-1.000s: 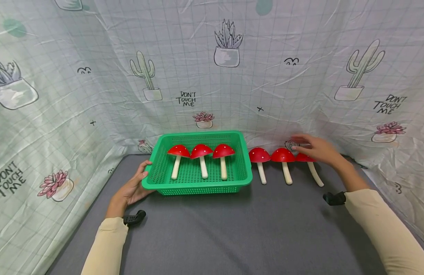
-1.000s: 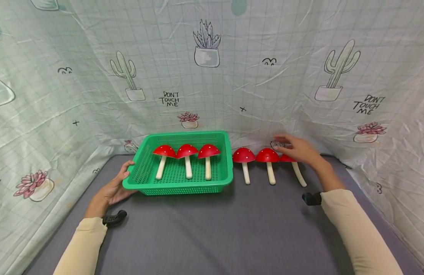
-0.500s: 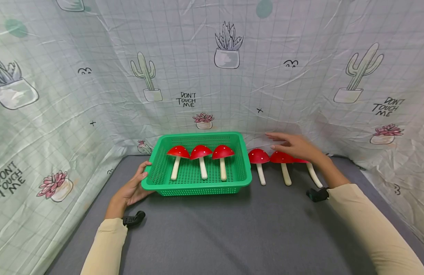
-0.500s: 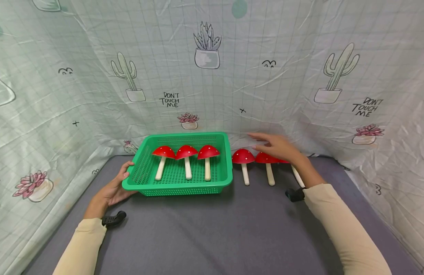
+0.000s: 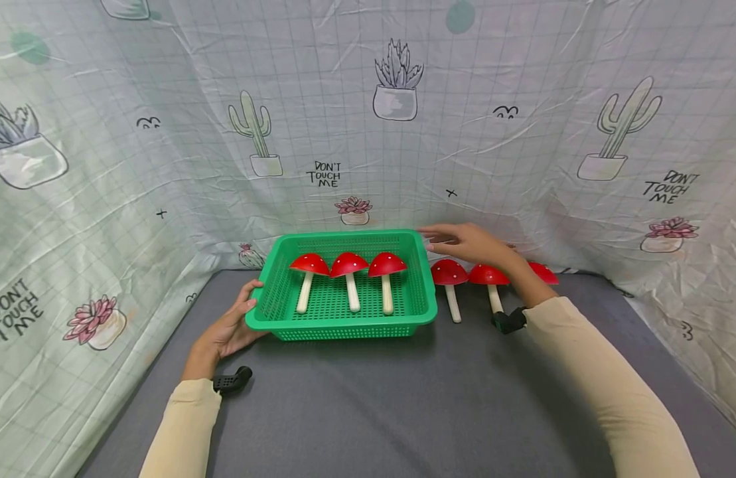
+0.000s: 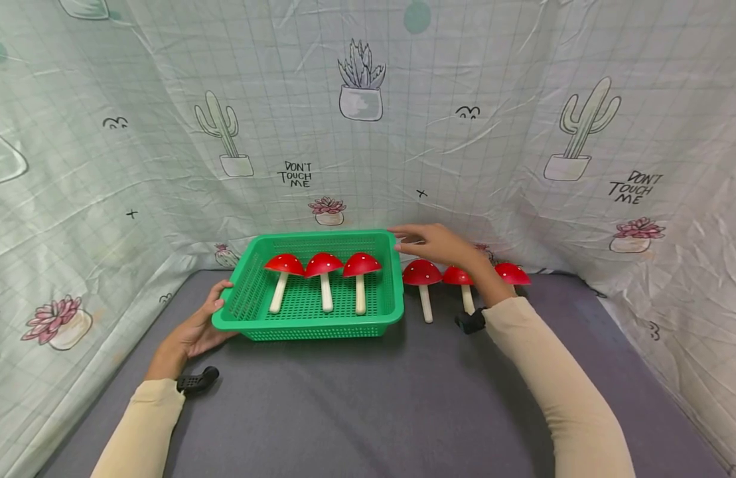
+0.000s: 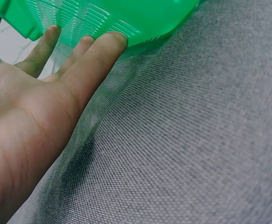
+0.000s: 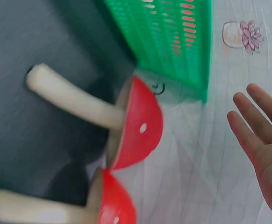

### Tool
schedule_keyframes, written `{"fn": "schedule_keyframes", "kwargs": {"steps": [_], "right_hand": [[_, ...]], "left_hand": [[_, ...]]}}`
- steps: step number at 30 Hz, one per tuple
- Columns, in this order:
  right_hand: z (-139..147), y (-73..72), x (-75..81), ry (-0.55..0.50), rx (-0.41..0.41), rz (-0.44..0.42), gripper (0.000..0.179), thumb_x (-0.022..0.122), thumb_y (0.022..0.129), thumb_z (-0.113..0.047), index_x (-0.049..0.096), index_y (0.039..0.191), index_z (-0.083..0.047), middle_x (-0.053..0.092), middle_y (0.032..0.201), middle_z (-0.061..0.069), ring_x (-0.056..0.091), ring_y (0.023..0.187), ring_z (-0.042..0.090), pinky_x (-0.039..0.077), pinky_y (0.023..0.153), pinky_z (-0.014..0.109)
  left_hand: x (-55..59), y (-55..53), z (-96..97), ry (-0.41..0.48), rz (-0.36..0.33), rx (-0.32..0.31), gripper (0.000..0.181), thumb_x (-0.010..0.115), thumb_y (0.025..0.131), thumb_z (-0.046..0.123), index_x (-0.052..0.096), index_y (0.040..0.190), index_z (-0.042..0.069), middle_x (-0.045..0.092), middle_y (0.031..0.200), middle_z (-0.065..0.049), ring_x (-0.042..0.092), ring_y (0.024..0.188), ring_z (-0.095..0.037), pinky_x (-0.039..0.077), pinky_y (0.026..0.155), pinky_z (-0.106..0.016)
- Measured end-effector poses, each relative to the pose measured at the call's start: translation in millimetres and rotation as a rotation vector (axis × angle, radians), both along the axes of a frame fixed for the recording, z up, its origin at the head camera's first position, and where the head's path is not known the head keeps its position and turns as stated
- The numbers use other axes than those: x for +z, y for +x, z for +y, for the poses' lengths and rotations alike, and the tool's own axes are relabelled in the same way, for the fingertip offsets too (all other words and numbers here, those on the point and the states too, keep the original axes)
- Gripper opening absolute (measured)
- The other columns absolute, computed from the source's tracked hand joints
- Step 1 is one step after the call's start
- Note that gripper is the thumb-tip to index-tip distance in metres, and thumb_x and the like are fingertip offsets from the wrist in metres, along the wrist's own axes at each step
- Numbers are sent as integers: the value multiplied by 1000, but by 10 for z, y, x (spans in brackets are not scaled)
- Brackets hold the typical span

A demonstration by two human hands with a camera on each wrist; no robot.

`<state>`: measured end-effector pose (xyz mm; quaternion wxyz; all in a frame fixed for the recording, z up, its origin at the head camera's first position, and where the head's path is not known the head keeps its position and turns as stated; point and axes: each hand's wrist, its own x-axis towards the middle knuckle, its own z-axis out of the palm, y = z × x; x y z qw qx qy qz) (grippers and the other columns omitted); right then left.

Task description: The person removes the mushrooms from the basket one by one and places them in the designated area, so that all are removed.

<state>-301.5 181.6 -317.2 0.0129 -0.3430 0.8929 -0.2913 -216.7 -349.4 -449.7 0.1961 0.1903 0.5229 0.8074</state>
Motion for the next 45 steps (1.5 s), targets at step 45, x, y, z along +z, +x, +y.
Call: {"fn": "schedule_keyframes", "kwargs": {"steps": [45], "right_hand": [[-1012, -608, 25, 165, 72, -137, 31, 61, 102, -15, 69, 127, 1, 70, 124, 17, 69, 107, 35, 54, 94, 41]], "left_hand": [[-19, -35, -5, -13, -25, 25, 33, 30, 111, 16, 33, 134, 39, 31, 140, -7, 55, 115, -23, 49, 97, -46]]}}
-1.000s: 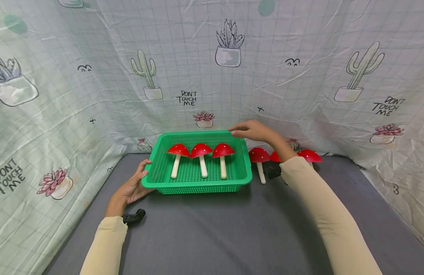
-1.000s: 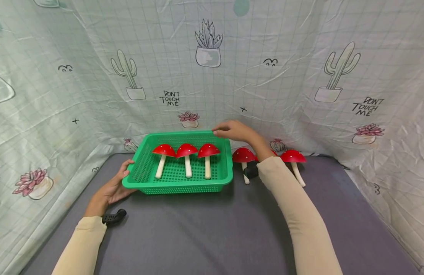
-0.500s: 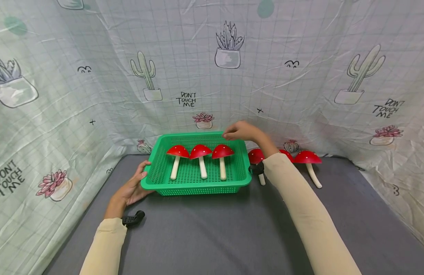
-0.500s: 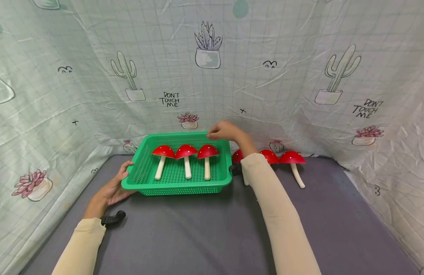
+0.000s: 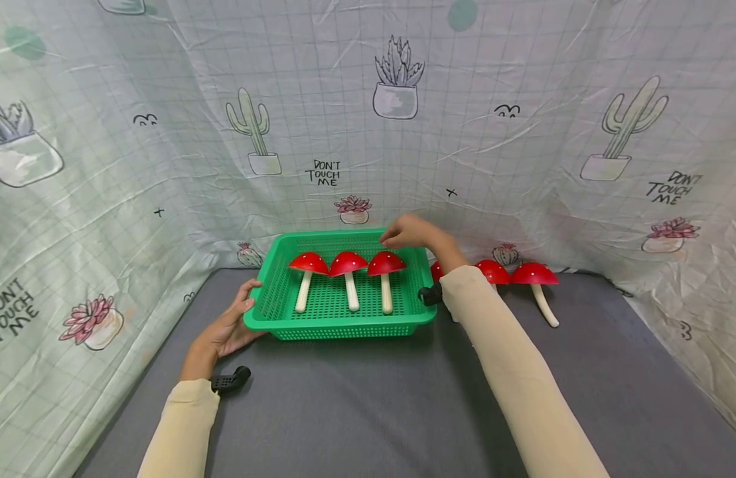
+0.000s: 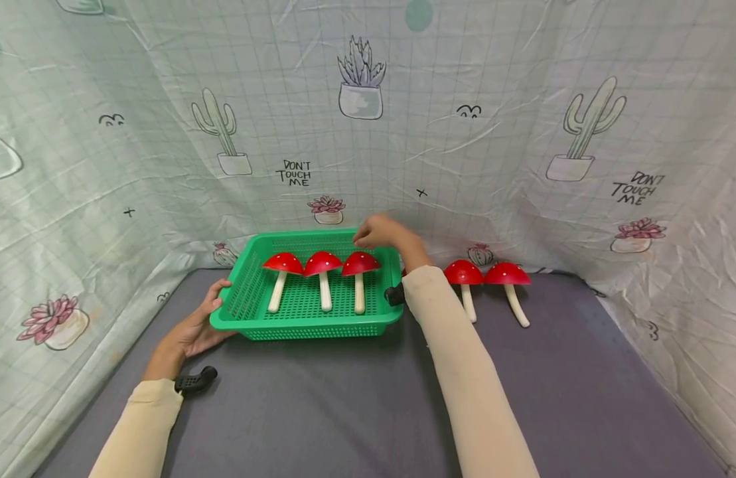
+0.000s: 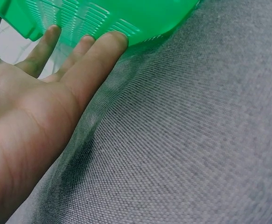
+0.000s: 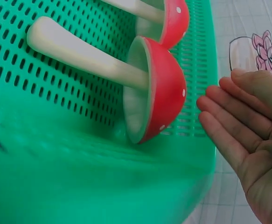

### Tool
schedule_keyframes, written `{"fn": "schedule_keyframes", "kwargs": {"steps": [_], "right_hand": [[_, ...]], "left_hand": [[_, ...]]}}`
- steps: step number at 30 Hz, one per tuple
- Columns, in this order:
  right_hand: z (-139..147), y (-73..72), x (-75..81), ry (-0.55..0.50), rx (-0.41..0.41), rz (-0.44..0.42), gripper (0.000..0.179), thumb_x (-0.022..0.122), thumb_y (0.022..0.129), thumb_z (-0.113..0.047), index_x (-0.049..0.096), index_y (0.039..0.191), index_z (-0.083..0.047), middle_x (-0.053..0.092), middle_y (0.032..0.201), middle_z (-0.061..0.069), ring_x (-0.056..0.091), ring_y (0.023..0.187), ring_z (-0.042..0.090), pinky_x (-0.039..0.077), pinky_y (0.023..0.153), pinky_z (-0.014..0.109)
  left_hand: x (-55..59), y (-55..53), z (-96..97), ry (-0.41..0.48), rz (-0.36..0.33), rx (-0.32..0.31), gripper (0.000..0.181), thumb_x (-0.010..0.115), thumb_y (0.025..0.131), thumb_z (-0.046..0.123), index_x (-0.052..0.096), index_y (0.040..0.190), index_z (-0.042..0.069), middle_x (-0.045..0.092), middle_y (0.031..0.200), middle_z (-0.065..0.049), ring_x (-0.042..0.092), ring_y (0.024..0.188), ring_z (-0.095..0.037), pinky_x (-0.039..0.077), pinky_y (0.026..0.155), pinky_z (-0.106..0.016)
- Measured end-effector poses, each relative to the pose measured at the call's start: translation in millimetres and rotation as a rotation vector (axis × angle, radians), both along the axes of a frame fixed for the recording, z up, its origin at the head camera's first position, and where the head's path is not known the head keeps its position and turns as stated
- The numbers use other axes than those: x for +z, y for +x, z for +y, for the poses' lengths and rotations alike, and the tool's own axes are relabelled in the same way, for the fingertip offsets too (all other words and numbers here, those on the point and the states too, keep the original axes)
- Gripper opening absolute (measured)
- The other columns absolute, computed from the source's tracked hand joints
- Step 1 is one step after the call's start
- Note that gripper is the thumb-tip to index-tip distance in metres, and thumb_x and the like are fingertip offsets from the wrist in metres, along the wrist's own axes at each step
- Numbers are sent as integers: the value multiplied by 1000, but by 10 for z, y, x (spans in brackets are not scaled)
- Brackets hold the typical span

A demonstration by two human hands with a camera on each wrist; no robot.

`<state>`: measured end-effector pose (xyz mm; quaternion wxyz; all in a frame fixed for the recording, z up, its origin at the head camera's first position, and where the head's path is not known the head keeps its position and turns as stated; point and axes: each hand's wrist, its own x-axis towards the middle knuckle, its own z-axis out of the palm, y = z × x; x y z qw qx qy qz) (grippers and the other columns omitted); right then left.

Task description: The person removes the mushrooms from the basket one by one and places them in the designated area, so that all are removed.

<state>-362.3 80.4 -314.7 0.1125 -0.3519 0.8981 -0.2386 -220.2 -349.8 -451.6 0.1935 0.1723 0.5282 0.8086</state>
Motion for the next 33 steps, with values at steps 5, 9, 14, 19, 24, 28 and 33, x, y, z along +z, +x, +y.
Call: {"fn": "schedule_keyframes", "kwargs": {"steps": [5, 9, 14, 19, 24, 28, 33], "right_hand": [[-62, -18, -45, 46, -6, 32, 32, 63, 100, -16, 69, 126, 1, 70, 125, 15, 69, 107, 29, 54, 92, 39], [-104, -18, -60, 71, -35, 44, 33, 65, 98, -18, 70, 125, 1, 71, 124, 14, 68, 109, 26, 54, 93, 38], [-150, -25, -92, 107, -60, 48, 37, 69, 97, -22, 69, 127, 0, 71, 124, 13, 66, 115, 27, 51, 98, 39], [-172, -38, -163, 134, -101, 19, 41, 74, 95, -26, 69, 128, -1, 70, 127, 12, 63, 120, 27, 49, 101, 38], [-201, -42, -247, 149, -126, -36, 47, 76, 93, -29, 66, 131, -3, 66, 132, 13, 59, 124, 29, 48, 102, 39], [-239, -27, -291, 202, -131, -51, 55, 77, 91, -34, 62, 138, -8, 61, 139, 12, 54, 127, 28, 47, 103, 39], [-266, -11, -336, 244, -171, -98, 62, 78, 90, -37, 56, 144, -15, 54, 147, 10, 48, 131, 26, 46, 103, 39]], "left_hand": [[9, 1, -4, -5, 1, -1, 33, 30, 111, 16, 33, 134, 39, 32, 140, -7, 53, 116, -24, 48, 97, -46], [15, 4, -9, -7, 3, -1, 33, 31, 111, 16, 34, 134, 39, 32, 140, -7, 54, 115, -24, 49, 97, -46], [16, 11, -18, -11, 10, -4, 33, 30, 111, 15, 34, 134, 38, 33, 140, -6, 55, 115, -23, 49, 96, -45], [19, 16, -18, -12, 15, -8, 34, 29, 111, 14, 34, 134, 38, 34, 140, -6, 55, 115, -23, 49, 96, -45], [35, 29, -14, -10, 15, -6, 34, 29, 111, 13, 34, 134, 38, 36, 138, -6, 55, 114, -23, 49, 96, -46], [49, 32, 0, -14, 14, -3, 34, 30, 111, 14, 34, 134, 37, 36, 137, -7, 55, 114, -23, 48, 97, -46], [47, 13, 18, -15, 22, -5, 33, 30, 111, 14, 33, 135, 37, 36, 138, -7, 55, 115, -23, 48, 97, -47]]}}
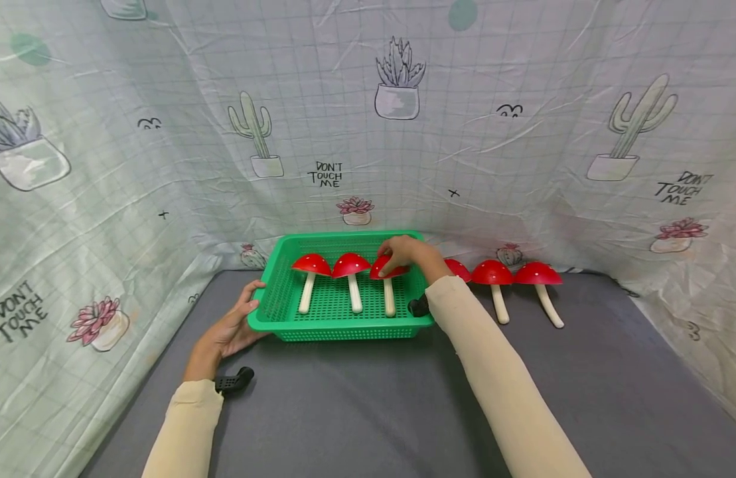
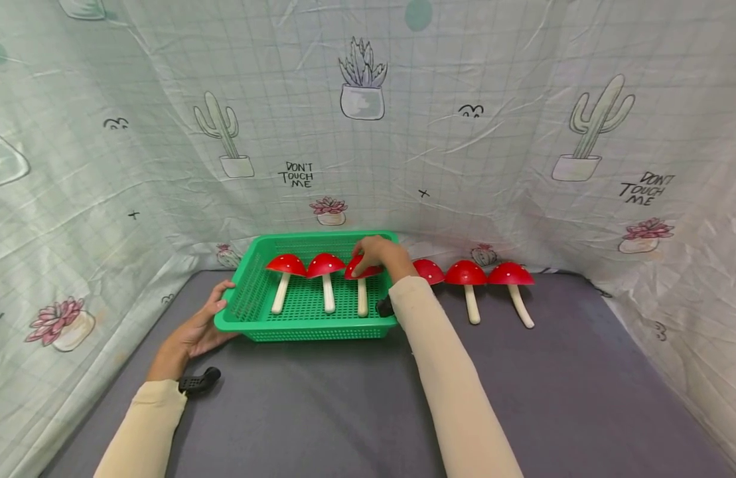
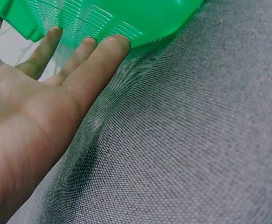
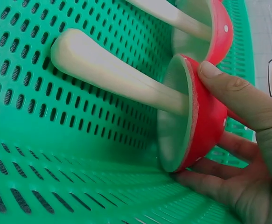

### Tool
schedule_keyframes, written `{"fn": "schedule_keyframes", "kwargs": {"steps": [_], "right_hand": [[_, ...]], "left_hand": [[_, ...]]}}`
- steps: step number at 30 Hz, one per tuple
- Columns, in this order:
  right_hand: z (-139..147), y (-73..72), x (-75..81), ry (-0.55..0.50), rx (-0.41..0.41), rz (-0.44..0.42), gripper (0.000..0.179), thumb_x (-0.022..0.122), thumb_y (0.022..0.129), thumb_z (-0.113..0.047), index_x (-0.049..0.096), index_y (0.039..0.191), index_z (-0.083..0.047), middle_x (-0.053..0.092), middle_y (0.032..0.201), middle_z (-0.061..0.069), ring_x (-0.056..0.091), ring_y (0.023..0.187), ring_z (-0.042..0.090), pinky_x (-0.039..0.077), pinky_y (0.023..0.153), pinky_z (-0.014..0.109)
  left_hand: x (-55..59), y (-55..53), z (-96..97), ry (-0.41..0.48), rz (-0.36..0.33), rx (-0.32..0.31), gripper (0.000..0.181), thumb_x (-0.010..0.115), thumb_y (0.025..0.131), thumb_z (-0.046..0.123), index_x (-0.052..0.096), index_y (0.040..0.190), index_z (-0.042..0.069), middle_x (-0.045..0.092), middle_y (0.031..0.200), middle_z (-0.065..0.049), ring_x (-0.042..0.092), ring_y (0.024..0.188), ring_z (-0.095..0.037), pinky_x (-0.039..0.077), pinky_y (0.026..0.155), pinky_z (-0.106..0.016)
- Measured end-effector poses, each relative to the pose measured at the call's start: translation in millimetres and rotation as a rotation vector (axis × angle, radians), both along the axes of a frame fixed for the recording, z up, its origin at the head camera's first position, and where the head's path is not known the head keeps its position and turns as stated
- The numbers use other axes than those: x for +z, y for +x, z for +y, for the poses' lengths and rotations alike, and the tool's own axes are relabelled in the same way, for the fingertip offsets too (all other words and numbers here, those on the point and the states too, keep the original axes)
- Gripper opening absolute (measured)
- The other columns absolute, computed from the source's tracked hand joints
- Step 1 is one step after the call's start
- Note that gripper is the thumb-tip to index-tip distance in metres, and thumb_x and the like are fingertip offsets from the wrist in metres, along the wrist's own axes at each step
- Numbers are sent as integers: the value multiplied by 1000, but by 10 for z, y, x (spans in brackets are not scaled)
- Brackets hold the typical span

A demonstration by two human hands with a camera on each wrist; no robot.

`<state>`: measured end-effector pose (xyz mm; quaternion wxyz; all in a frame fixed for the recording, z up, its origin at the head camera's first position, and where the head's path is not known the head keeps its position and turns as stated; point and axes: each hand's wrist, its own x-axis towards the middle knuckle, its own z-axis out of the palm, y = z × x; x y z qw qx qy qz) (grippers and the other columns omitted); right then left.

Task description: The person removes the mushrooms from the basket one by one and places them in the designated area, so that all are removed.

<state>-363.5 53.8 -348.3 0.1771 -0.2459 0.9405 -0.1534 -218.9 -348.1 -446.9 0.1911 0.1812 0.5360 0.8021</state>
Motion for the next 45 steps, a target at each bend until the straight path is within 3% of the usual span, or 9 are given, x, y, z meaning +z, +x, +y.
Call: {"fn": "schedule_keyframes", "kwargs": {"steps": [9, 17, 22, 33, 45], "right_hand": [[-40, 41, -15, 74, -34, -51, 69, 75, 91, -42, 48, 149, -17, 47, 147, 10, 44, 128, 27, 44, 104, 41], [-130, 85, 14, 105, -48, 39, 61, 76, 89, -38, 55, 142, -16, 57, 131, 9, 51, 113, 24, 48, 91, 37], [-130, 102, 135, 117, -39, 63, 59, 74, 88, -34, 54, 141, -16, 58, 129, 9, 53, 110, 23, 49, 89, 35], [75, 172, 373, -42, -17, 156, 58, 77, 87, -30, 54, 138, -12, 60, 125, 14, 55, 107, 27, 49, 88, 38], [335, 272, 581, -289, 31, 273, 56, 83, 82, -32, 52, 126, -15, 60, 129, 15, 58, 114, 33, 56, 87, 44]], "left_hand": [[-29, -26, 14, 17, -6, -3, 32, 31, 112, 15, 34, 134, 38, 35, 138, -6, 54, 115, -22, 48, 97, -48], [-29, -44, -4, -4, -6, 0, 31, 31, 111, 16, 33, 133, 38, 36, 138, -5, 55, 115, -22, 49, 96, -46], [-29, -48, -3, -13, -10, 7, 30, 34, 111, 17, 33, 132, 38, 35, 139, -5, 54, 115, -23, 49, 96, -47], [-37, -79, -11, 18, 17, -33, 31, 31, 111, 15, 33, 133, 37, 34, 139, -5, 53, 117, -24, 49, 96, -46], [-13, -50, 4, 13, -8, -1, 31, 32, 111, 15, 34, 132, 37, 36, 138, -4, 54, 116, -23, 48, 96, -46]]}}
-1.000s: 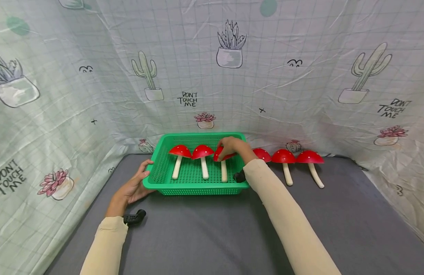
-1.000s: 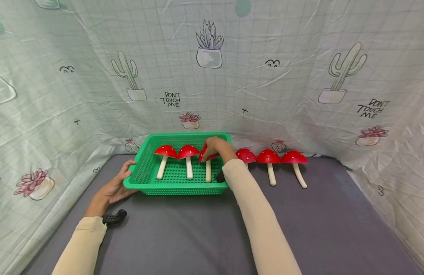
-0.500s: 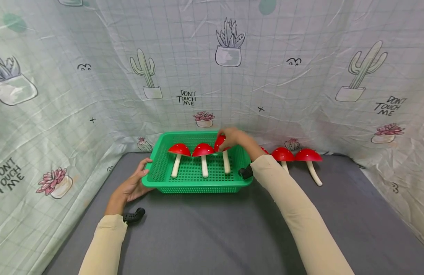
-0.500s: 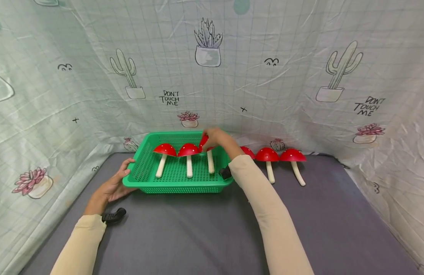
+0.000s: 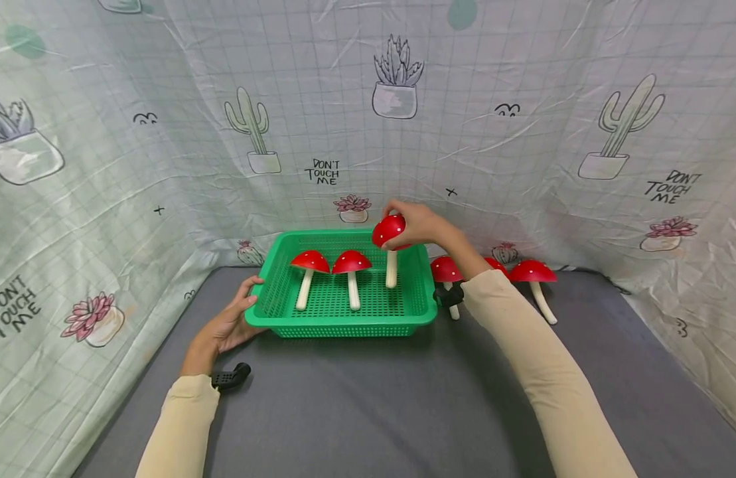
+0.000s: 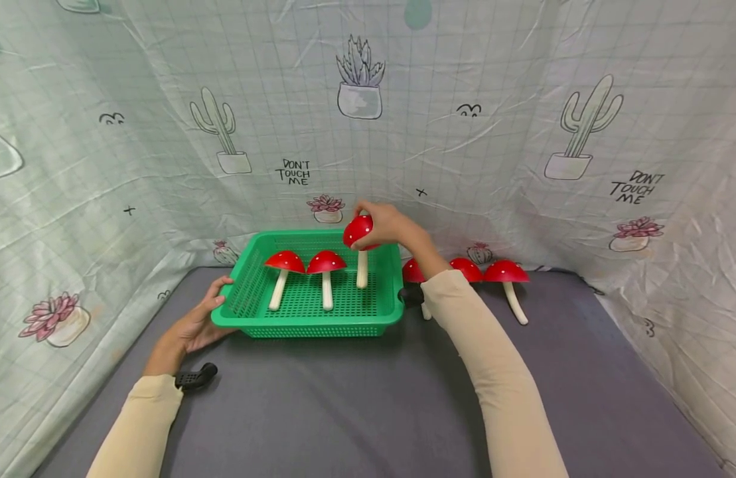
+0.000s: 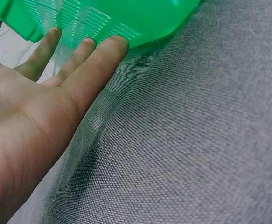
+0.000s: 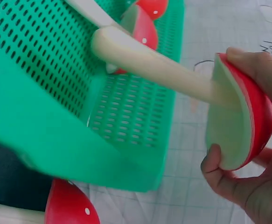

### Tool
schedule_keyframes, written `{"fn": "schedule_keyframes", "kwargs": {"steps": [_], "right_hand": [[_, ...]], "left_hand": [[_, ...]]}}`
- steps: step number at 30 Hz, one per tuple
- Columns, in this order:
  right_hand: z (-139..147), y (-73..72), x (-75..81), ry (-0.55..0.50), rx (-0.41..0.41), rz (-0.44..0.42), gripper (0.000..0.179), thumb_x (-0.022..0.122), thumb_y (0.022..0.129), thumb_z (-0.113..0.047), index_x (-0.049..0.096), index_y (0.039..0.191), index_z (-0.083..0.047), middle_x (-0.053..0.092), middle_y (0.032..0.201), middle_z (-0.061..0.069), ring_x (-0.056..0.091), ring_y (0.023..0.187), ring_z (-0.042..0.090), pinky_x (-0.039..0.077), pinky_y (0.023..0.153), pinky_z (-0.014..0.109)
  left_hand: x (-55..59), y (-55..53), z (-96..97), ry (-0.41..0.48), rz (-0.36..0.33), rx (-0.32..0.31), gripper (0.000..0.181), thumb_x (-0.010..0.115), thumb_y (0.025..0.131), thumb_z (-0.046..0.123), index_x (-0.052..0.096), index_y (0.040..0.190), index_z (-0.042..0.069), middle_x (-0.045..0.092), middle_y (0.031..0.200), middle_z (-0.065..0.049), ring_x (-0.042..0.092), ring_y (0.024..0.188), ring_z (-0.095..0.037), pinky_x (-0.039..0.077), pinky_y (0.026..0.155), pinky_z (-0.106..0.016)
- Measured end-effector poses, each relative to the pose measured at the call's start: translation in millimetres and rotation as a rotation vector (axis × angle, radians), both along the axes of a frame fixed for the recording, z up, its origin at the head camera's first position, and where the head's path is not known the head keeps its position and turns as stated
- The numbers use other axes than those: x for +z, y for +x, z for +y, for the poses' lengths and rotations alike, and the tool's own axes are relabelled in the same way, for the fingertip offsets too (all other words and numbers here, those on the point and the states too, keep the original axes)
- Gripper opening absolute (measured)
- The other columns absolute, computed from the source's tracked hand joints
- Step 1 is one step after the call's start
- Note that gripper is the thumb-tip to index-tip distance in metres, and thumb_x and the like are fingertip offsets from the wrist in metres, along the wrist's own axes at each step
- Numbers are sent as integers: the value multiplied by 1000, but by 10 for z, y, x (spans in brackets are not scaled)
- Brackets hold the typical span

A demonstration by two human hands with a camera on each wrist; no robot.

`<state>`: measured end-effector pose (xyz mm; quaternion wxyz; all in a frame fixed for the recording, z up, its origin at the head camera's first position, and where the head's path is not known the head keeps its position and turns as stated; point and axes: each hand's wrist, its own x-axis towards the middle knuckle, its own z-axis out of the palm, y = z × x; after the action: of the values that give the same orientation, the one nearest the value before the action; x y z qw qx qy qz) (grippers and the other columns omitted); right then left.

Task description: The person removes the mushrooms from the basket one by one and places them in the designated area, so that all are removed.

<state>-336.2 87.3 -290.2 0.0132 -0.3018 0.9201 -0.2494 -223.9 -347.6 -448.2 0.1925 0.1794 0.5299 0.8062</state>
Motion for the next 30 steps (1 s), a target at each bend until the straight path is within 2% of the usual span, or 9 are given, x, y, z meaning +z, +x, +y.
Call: {"fn": "schedule_keyframes", "kwargs": {"steps": [3, 8, 15, 18, 25, 30], "right_hand": [[54, 42, 21, -49, 9, 31, 57, 83, 82, -33, 51, 126, -16, 61, 132, 15, 60, 113, 34, 57, 87, 45], [127, 141, 68, -115, 13, 88, 57, 84, 81, -33, 55, 128, -20, 64, 125, 15, 62, 108, 34, 57, 84, 45], [219, 188, 45, -148, 17, 148, 65, 92, 76, -28, 57, 130, -19, 67, 123, 15, 63, 107, 34, 58, 83, 45], [228, 225, 18, -151, 10, 134, 65, 93, 75, -30, 57, 129, -21, 67, 120, 13, 63, 105, 32, 58, 80, 43], [213, 333, -45, -151, -10, 29, 62, 85, 79, -44, 57, 130, -25, 65, 121, 10, 60, 107, 31, 58, 80, 42], [206, 410, -46, -197, 26, 48, 53, 82, 82, -39, 60, 128, -24, 64, 124, 6, 59, 110, 30, 58, 81, 44]], "left_hand": [[-4, 8, -1, -10, -3, 8, 32, 30, 111, 14, 34, 132, 38, 35, 138, -4, 54, 115, -22, 49, 96, -45], [-18, 9, -12, -1, 5, -10, 33, 27, 112, 13, 35, 133, 38, 36, 138, -5, 54, 115, -22, 48, 97, -45], [-18, -14, -4, 14, 13, -17, 33, 26, 112, 13, 35, 133, 37, 37, 137, -5, 55, 115, -23, 49, 96, -45], [-24, -10, -14, 12, 11, -22, 33, 26, 112, 13, 35, 133, 37, 37, 137, -5, 54, 115, -23, 49, 96, -45], [-36, -7, -38, 5, 14, -36, 33, 26, 112, 14, 34, 133, 37, 35, 138, -6, 53, 116, -24, 48, 97, -46], [-16, -21, -30, -9, 3, -8, 32, 29, 112, 15, 34, 133, 38, 34, 139, -5, 53, 115, -22, 49, 96, -45]]}}
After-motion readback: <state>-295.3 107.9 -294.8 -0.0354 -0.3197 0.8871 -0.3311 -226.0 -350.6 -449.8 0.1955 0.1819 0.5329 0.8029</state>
